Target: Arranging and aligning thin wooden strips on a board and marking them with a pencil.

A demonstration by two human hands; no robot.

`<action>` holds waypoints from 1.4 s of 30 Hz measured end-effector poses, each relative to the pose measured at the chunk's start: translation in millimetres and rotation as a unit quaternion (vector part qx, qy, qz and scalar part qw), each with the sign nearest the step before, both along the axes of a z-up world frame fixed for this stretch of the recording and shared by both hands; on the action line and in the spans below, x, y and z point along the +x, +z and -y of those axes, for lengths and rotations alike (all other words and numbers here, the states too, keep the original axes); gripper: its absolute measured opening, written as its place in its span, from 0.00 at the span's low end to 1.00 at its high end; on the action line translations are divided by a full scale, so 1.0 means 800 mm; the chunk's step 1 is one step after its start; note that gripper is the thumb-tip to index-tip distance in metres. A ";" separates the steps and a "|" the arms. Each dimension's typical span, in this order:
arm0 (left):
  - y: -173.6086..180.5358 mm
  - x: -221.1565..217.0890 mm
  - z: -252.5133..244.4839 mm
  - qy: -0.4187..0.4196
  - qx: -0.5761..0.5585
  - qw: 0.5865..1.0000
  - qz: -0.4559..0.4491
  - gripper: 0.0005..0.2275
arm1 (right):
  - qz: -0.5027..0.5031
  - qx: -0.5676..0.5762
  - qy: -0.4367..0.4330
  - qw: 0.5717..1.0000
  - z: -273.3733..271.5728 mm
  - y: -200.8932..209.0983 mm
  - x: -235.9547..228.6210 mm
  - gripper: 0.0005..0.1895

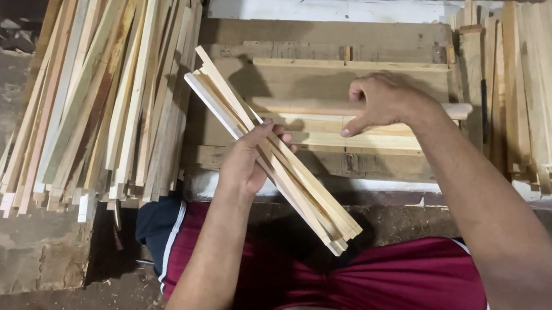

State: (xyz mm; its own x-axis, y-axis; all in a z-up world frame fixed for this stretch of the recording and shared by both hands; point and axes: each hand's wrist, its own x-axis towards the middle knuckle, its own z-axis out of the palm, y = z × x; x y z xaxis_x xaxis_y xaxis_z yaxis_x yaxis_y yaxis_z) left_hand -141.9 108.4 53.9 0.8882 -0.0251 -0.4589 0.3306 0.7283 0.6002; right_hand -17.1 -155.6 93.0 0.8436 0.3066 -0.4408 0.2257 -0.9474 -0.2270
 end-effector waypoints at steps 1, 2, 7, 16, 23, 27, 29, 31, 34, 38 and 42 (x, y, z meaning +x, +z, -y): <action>0.005 -0.001 0.000 0.002 -0.002 1.000 0.001 0.13 | 0.000 0.009 0.001 1.000 0.000 -0.002 -0.001 0.45; 0.009 -0.004 0.001 0.004 -0.004 1.000 0.001 0.13 | -0.002 0.017 0.002 1.000 0.001 -0.005 -0.003 0.43; 0.001 -0.008 0.001 0.019 -0.005 1.000 0.001 0.13 | -0.050 0.031 -0.001 0.998 -0.002 0.007 -0.015 0.46; 0.009 -0.026 0.011 0.064 -0.012 0.998 -0.015 0.14 | -0.064 0.045 0.026 0.997 0.000 -0.004 -0.035 0.46; 0.027 -0.051 0.020 0.094 -0.013 0.995 -0.026 0.18 | -0.056 0.049 0.029 0.997 -0.001 -0.004 -0.050 0.38; 0.025 -0.058 0.022 0.095 -0.013 0.995 -0.027 0.19 | -0.055 0.046 0.023 0.997 -0.003 -0.003 -0.051 0.32; 0.020 -0.060 0.024 0.090 -0.027 0.995 -0.027 0.20 | -0.043 0.063 0.020 0.997 -0.005 -0.003 -0.053 0.26; 0.016 -0.060 0.025 0.084 -0.033 0.996 -0.017 0.22 | -0.041 0.070 0.026 0.996 0.000 -0.003 -0.049 0.28; 0.008 -0.060 0.026 0.067 -0.045 0.997 -0.008 0.24 | -0.033 0.095 0.011 0.995 0.006 -0.008 -0.044 0.31; -0.001 -0.050 0.029 0.046 -0.086 0.995 -0.001 0.19 | 0.042 0.169 -0.057 0.983 0.005 0.012 -0.039 0.20; 0.002 -0.021 0.045 0.012 -0.110 0.993 0.028 0.20 | 0.046 0.195 -0.110 0.973 -0.035 0.050 -0.055 0.22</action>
State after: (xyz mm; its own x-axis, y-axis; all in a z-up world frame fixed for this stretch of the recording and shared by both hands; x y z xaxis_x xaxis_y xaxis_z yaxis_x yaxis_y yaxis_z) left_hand -159.1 72.8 55.2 0.9134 -0.0982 -0.3950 0.2829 0.8510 0.4425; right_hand -61.1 -127.7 133.3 0.9381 0.2437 -0.2462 0.0639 -0.8203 -0.5684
